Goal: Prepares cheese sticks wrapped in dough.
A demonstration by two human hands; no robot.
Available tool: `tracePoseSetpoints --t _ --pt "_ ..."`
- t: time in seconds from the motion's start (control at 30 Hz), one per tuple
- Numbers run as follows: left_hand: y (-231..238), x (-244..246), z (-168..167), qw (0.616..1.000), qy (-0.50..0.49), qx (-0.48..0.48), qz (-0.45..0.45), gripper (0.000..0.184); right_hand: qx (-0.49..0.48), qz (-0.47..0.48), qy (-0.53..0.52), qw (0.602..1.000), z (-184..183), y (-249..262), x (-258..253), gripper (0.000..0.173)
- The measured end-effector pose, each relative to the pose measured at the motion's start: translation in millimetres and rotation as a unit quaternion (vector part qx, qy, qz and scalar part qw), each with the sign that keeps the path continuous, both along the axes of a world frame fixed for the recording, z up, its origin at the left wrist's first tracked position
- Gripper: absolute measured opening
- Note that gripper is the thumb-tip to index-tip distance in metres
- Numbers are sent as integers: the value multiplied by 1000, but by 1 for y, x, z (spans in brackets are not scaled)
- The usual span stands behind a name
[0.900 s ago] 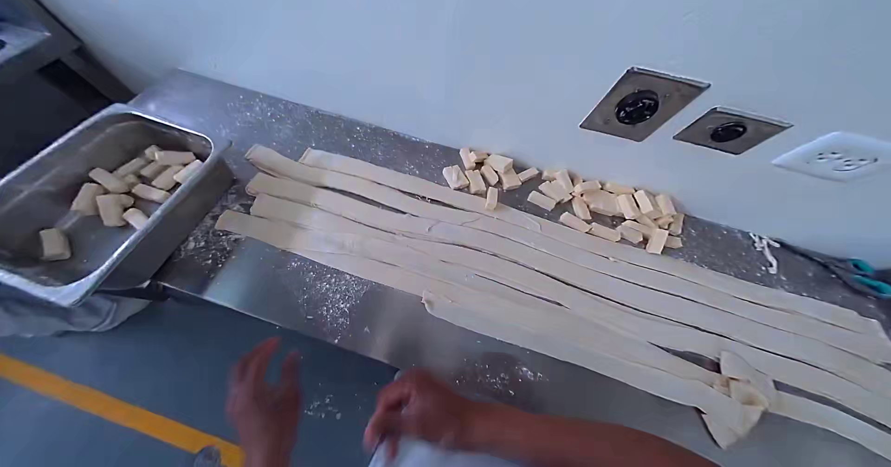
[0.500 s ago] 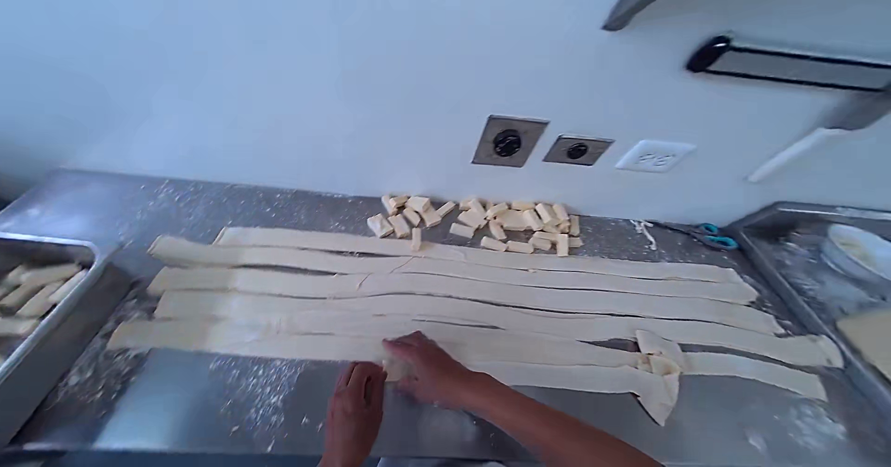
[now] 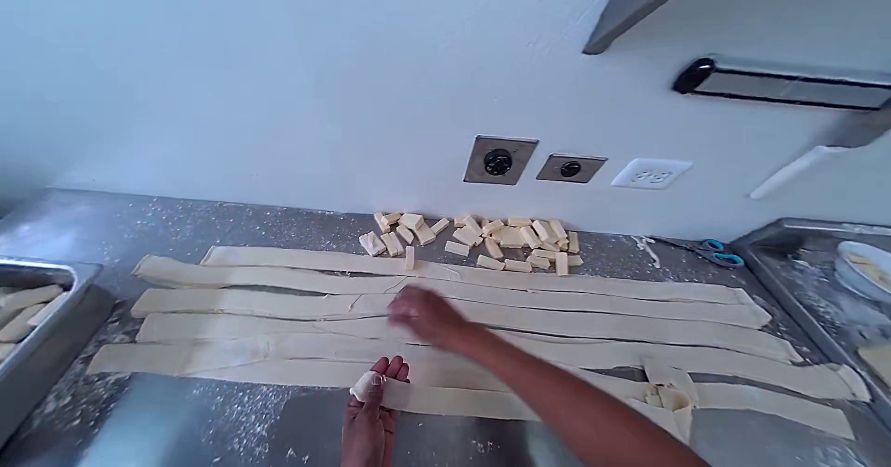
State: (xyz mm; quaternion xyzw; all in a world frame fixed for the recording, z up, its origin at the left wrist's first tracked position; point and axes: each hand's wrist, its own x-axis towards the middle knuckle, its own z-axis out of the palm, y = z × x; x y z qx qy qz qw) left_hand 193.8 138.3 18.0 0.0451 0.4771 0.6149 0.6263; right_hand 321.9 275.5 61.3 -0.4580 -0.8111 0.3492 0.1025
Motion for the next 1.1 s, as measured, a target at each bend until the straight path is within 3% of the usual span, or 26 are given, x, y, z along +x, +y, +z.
tracePoseSetpoints --t 0.07,0.17,0.23,0.33,0.43,0.57,0.67,0.87,1.0,1.1 --pt "3 -12 -9 1000 -6 -19 -4 35 70 -70 -93 991 -21 44 32 29" --pt "5 -25 -23 998 -21 -54 32 43 102 -124 -183 970 -49 96 72 36" --pt "9 -31 -26 996 -19 -74 50 47 117 -127 -204 963 -64 116 88 39" --pt "13 -41 -28 994 29 -79 63 36 136 -148 -163 966 -70 123 93 33" --pt "14 -53 -30 990 72 -86 86 27 126 -185 -51 973 -48 91 80 30" --pt "12 -58 -30 984 101 -103 103 24 72 -97 94 988 -44 -25 24 27" --pt "3 -55 -33 987 85 -101 89 32 -39 -53 134 989 -53 -94 -20 33" --pt "-10 -61 -42 986 124 -91 70 30 -32 -17 73 997 -74 -115 -55 43" --pt "-5 -87 -41 974 192 -86 83 27 27 -1 57 998 -83 -120 -62 51" --pt "-4 -93 -35 957 279 -45 65 24 3 -5 35 999 -80 -120 -65 61"
